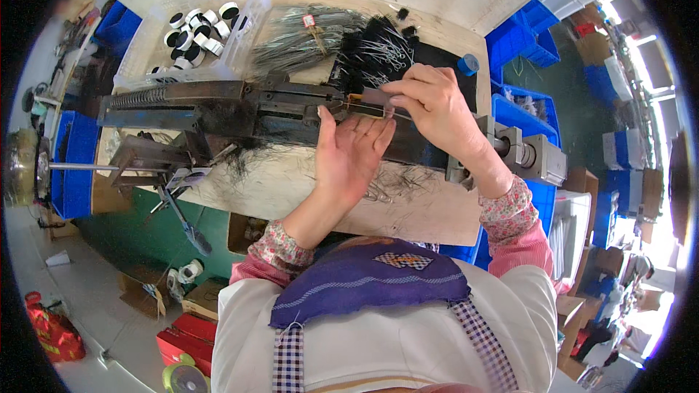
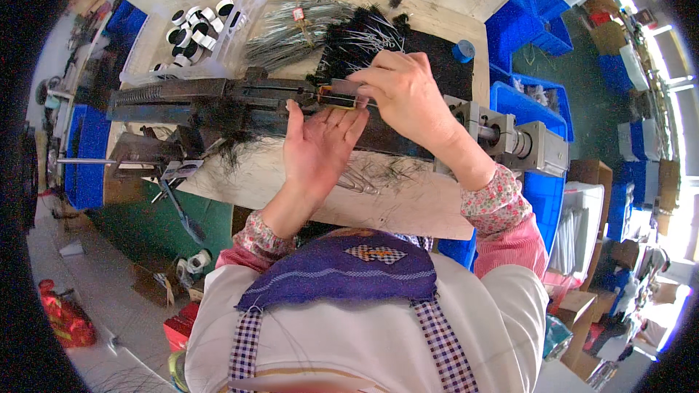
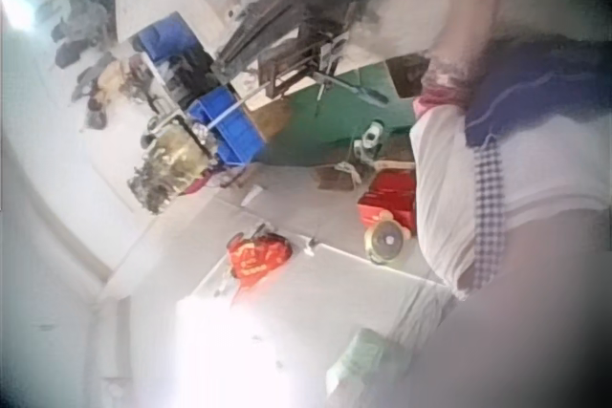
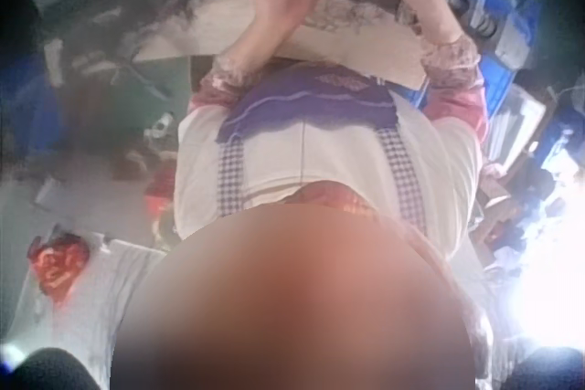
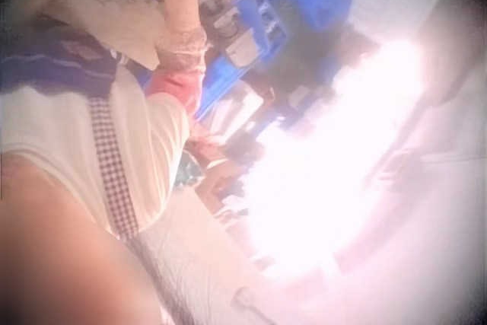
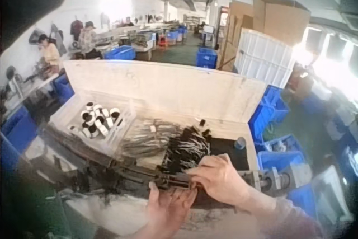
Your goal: Using specialized machinery to secure and bind black hair bundles.
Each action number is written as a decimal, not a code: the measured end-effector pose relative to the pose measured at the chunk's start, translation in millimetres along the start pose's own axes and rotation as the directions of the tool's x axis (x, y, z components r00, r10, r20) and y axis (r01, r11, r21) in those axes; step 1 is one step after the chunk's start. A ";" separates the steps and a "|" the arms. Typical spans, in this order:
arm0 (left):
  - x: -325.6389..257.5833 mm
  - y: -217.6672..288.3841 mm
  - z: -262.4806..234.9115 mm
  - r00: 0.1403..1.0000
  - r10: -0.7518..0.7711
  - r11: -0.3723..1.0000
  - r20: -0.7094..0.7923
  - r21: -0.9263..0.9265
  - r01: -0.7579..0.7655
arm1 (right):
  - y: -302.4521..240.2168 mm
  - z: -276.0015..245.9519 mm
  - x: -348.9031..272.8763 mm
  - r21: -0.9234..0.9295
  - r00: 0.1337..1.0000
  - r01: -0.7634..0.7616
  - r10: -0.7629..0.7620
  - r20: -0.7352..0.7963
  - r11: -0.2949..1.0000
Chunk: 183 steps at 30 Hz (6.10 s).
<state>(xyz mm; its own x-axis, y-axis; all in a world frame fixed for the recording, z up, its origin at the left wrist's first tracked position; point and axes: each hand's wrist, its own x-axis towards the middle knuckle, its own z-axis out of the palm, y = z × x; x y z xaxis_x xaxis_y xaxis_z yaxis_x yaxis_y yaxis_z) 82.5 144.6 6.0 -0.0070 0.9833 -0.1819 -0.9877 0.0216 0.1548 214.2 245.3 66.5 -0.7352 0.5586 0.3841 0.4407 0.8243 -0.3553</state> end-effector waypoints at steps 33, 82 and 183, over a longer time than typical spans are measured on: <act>-13.6 9.5 5.5 0.994 0.103 0.972 -0.035 0.215 -0.093 | -19.2 -16.4 0.9 -0.046 0.988 0.130 -0.134 -0.079 0.990; -131.0 62.2 -17.6 0.718 0.386 -0.606 0.579 0.746 -0.276 | -29.0 -47.9 -108.7 0.538 0.942 -0.262 0.334 -0.040 0.801; -84.1 153.9 -123.8 0.634 0.707 0.543 -0.312 0.814 -0.206 | 33.8 90.8 -113.6 -0.501 0.977 -0.119 0.190 0.093 0.857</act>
<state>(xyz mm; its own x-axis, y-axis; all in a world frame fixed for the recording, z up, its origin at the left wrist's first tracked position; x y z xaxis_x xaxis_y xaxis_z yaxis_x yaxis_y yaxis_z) -88.2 42.8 -75.1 -0.7517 0.5828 -0.3088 -0.4082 -0.0433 0.9119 265.8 201.4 -66.5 -0.6830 0.6937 0.2286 0.7230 0.6865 0.0770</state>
